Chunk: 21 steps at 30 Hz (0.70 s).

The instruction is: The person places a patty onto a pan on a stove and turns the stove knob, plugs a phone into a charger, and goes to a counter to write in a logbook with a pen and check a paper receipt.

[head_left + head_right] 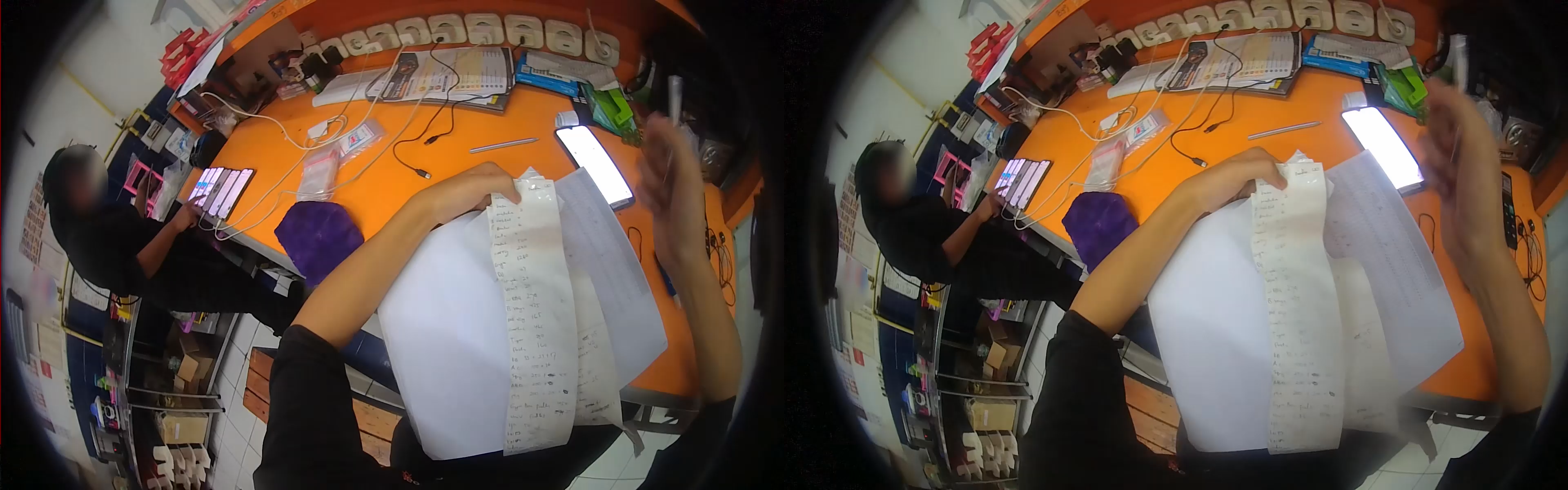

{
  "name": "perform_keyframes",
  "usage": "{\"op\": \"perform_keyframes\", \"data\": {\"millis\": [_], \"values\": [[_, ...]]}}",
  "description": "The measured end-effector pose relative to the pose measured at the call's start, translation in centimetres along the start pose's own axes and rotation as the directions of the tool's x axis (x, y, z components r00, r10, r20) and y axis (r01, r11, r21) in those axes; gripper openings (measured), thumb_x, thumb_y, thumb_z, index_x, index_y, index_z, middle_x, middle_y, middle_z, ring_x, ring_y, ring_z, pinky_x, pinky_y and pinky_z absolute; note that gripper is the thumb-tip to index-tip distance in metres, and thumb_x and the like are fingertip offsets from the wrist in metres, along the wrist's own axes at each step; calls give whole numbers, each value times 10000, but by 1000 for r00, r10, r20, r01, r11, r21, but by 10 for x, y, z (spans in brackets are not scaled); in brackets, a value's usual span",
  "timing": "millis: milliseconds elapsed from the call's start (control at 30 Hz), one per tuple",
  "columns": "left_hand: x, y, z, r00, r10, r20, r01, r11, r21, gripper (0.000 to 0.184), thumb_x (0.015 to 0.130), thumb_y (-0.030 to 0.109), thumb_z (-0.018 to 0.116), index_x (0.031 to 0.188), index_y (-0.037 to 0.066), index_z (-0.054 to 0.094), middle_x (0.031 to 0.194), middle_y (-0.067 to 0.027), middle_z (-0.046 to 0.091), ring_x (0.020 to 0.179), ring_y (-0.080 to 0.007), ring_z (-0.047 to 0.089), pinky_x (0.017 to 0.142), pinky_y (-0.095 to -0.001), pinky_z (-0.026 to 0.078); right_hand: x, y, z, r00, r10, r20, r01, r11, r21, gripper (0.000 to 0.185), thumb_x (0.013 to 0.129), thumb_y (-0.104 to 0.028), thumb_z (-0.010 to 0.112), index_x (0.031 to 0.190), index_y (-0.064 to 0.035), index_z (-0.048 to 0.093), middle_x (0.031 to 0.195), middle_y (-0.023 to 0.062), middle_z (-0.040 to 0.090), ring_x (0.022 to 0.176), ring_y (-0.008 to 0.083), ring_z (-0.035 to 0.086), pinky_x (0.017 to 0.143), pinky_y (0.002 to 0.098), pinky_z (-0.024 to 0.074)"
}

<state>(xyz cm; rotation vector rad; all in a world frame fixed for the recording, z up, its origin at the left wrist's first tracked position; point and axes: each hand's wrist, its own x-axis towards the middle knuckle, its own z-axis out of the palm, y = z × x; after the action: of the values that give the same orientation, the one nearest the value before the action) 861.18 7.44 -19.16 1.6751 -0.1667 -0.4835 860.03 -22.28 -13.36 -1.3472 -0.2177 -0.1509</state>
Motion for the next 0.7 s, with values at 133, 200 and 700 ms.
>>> {"op": "perform_keyframes", "data": {"millis": [133, 200, 700], "values": [[3, -2, -2, 998, 29, 49, -31, 999, 34, 362, 847, 331, 698, 968, -9, 722, 949, -81, 678, 906, -144, 623, 835, -264, 476, -31, -19, 17, 840, 455, 297, -380, 883, -277, 351, 1097, -404, 555, 1108, -78, 685, 620, -110, 322, 486, 26, 266, 454, 229, 220], [5, -6, -3, 999, 26, 42, -27, 999, 32, 342, 845, 333, 694, 915, 0, 723, 917, -74, 670, 862, -137, 609, 806, -260, 467, -35, 0, 13, 840, 411, 356, -359, 911, -203, 333, 1102, -375, 553, 1115, -74, 695, 599, -110, 317, 457, 28, 253, 441, 233, 209], [5, -10, 6, 991, 30, -133, -32, 999, -14, 366, 841, 350, 710, 940, -3, 717, 876, -52, 646, 828, -125, 581, 746, -251, 449, -16, 15, 3, 686, -2, 728, 466, 769, -438, 108, 933, -1, 590, 992, 16, 679, 791, 157, 668, 664, 314, 643, 651, 363, 473]]}}
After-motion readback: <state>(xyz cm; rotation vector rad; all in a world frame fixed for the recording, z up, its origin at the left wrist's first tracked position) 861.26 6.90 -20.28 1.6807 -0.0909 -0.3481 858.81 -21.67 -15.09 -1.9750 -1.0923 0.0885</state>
